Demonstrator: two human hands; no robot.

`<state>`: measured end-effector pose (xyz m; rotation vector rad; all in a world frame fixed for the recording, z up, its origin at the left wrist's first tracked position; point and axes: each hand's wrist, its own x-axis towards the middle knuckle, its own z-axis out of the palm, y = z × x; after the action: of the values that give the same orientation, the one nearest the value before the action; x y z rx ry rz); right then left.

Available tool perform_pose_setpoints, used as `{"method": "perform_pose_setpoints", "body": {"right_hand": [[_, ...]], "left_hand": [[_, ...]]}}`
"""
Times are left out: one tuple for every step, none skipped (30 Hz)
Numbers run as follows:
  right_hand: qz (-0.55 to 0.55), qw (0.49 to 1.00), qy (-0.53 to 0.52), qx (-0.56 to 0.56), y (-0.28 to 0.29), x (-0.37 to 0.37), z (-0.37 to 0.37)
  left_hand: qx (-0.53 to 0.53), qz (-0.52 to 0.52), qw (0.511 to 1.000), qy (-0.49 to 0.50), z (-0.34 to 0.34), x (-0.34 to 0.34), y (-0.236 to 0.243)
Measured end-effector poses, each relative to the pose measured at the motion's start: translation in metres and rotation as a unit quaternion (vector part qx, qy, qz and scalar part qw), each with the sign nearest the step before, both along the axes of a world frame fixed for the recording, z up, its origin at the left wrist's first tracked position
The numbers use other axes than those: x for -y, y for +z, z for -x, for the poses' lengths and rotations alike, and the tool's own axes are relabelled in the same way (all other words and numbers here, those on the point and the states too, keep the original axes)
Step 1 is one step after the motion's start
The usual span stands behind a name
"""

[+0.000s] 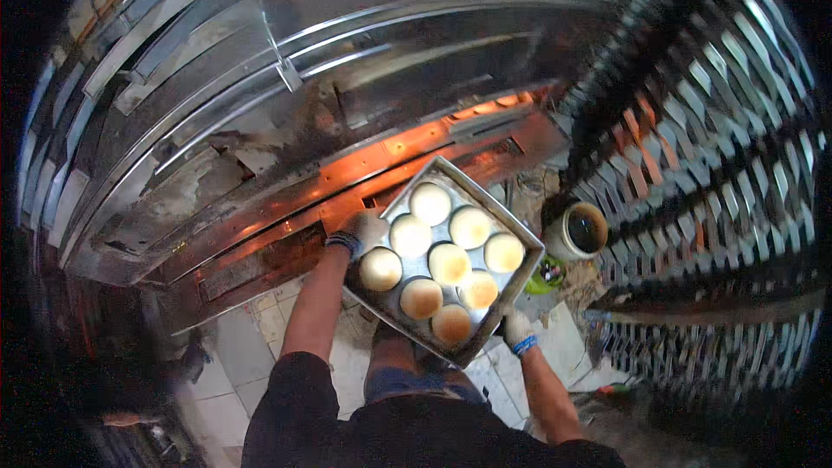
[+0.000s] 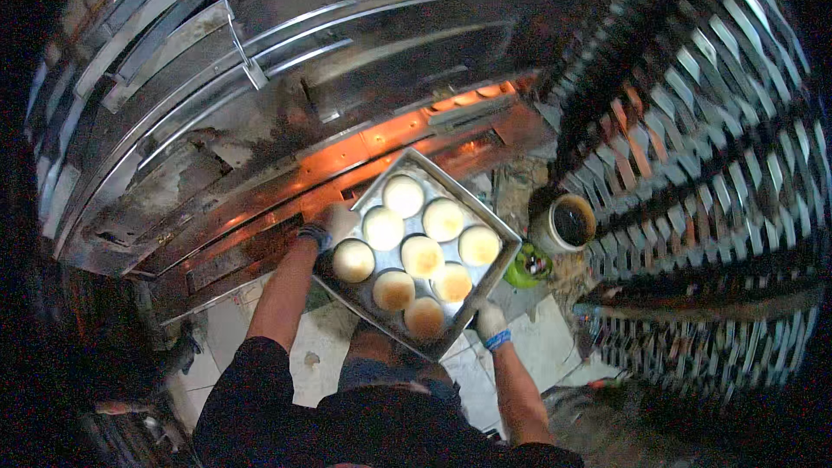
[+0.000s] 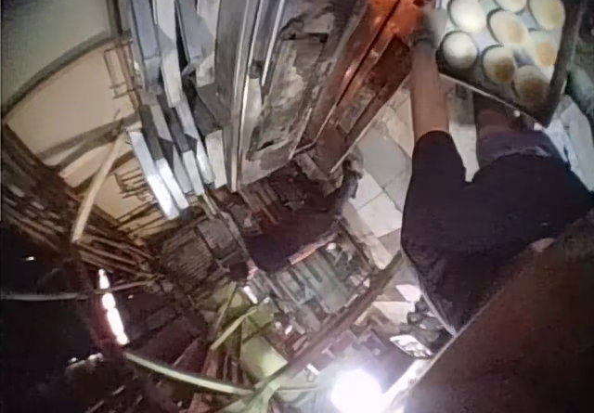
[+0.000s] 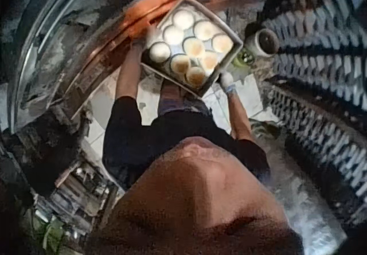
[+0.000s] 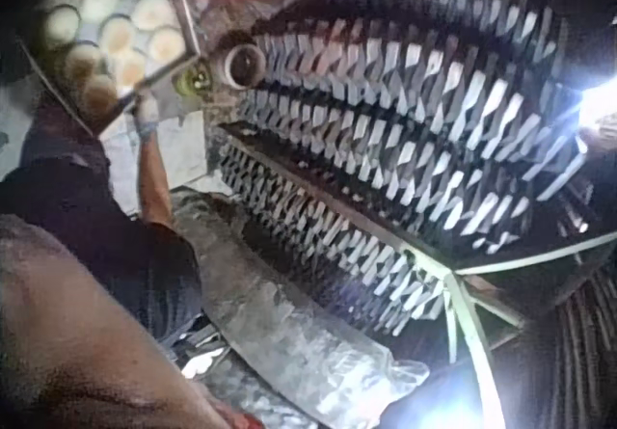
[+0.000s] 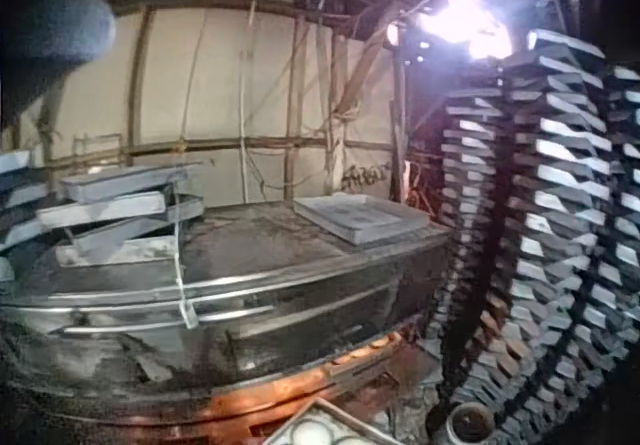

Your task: The person removes baking trays with baked bread from an industrial oven, loads trays with unbaked dough into the oven, and carries the baked bread across the room.

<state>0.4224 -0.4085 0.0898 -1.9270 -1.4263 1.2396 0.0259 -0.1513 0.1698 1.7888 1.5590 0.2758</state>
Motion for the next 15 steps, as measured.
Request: {"method": "perform_pose_setpoints", "body": {"right_hand": [[-0.028,0.999,0.008,-0.017,0.018,-0.013,0.021],[-0.006,0.994,-0.063,-0.088,0.015,-0.028,0.028],[0.022,0.978,-0.137,-0.159,0.015,-0.038,0.036],[0.026,0.979,-0.134,-0.154,0.016,-0.055,0.045],[-0.008,0.998,-0.058,-0.024,0.016,-0.073,0.053],[-0.044,0.994,0.025,0.101,0.018,-0.09,0.064],[-0.039,0.993,0.031,0.104,0.016,-0.103,0.067],[-0.019,0.997,-0.021,0.068,0.014,-0.116,0.071],[-0.002,0.997,-0.077,0.032,0.005,-0.13,0.078],[0.095,0.922,-0.294,-0.234,-0.016,-0.142,0.086],[0.103,0.923,-0.286,-0.237,-0.009,-0.158,0.102],[0.126,0.889,-0.335,-0.286,0.009,-0.173,0.114],[0.141,0.849,-0.385,-0.333,0.022,-0.187,0.121],[0.129,0.851,-0.381,-0.338,-0.023,-0.194,0.099],[0.132,0.849,-0.383,-0.34,-0.024,-0.207,0.108]], "left_hand": [[-0.087,-0.022,0.995,0.032,0.001,-0.012,0.008],[-0.07,-0.069,0.993,0.066,-0.011,-0.023,0.022],[-0.055,-0.111,0.988,0.096,-0.014,-0.029,0.035],[-0.052,-0.106,0.988,0.1,-0.008,-0.036,0.043],[-0.03,-0.127,0.987,0.093,0.0,-0.042,0.048],[-0.013,-0.149,0.985,0.091,0.012,-0.045,0.051],[-0.011,-0.144,0.985,0.096,0.019,-0.043,0.047],[0.004,-0.157,0.985,0.076,0.03,-0.032,0.04],[0.018,-0.175,0.983,0.051,0.042,-0.021,0.032],[0.117,-0.093,0.985,0.09,0.057,-0.004,0.005],[0.208,-0.007,0.969,0.134,0.076,0.022,-0.026],[0.132,0.006,0.981,0.142,0.088,0.041,-0.032],[0.058,0.016,0.988,0.145,0.096,0.055,-0.029],[0.033,0.081,0.985,0.147,0.096,0.058,-0.019],[-0.004,0.152,0.975,0.163,0.106,0.077,-0.017]]}}
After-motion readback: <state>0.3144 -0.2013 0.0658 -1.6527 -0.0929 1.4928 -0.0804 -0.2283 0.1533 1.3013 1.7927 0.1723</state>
